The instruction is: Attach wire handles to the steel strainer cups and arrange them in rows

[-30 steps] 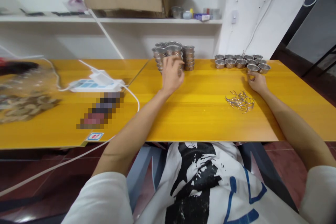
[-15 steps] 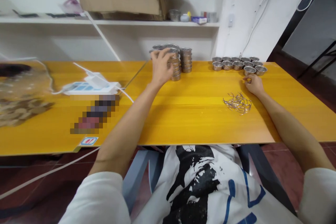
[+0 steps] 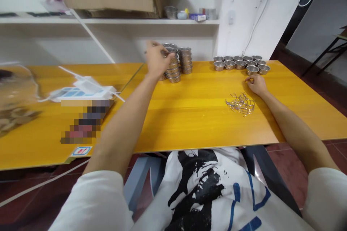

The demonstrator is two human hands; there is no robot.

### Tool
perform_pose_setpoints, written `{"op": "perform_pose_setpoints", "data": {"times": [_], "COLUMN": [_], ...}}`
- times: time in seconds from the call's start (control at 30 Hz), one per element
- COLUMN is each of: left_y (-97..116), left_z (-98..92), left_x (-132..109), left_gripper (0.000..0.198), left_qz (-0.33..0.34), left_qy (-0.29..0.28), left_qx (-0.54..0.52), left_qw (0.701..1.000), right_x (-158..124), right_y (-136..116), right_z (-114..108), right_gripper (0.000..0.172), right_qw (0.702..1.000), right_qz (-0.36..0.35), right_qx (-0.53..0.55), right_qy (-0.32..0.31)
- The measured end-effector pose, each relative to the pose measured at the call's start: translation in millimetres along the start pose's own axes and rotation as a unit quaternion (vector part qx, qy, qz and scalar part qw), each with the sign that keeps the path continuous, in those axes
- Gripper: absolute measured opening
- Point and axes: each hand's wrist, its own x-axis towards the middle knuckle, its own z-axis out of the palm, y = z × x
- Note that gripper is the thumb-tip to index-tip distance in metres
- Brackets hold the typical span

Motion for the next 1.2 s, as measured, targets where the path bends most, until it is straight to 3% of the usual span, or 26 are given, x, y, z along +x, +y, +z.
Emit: {"op": "perform_pose_setpoints", "data": {"times": [0.27,0.4,0.43,0.57,0.7,0.87,0.97,1.07,1.2], "left_y": [24,36,39,50,64,79,82,80,77], "left_z": [-19.8,-23.4,-21.1,-3.7,12.7,17.8,16.5,17.1,18.7], "left_x": [17,-16,-32,-105,-148,-155,-155,-157,-160], "left_gripper": [0.064,0.055,0.056,0.053,0.054,0.053,0.054,0.06,0.08], "left_qz": [0.005,0.05,0.06,0.084,0.054,0.079,0.076,0.039,0.01], "left_qy": [0.006,0.017,-0.005,-0.23,-0.334,-0.405,-0.422,-0.423,-0.436], "left_qx": [-0.008,-0.03,-0.041,-0.158,-0.21,-0.24,-0.248,-0.278,-0.31], "left_qw": [1.0,0.998,0.997,0.957,0.918,0.879,0.869,0.861,0.845], "right_x": [-4,-9,-10,-21,-33,-42,-45,-49,-57], "right_y": [-5,-13,-17,-45,-78,-88,-84,-86,-97], "right_z": [-4,-10,-12,-23,-38,-71,-85,-81,-59], "right_gripper": [0.039,0.041,0.041,0.037,0.039,0.027,0.026,0.026,0.033], "right_qw": [1.0,1.0,0.999,0.997,0.984,0.946,0.927,0.915,0.903], "right_qz": [0.004,-0.001,-0.004,-0.059,-0.167,-0.232,-0.253,-0.283,-0.306], "right_qx": [0.01,0.016,0.017,0.036,0.052,0.071,0.105,0.103,0.079], "right_qy": [0.012,0.025,0.03,0.014,-0.034,-0.213,-0.255,-0.267,-0.292]}}
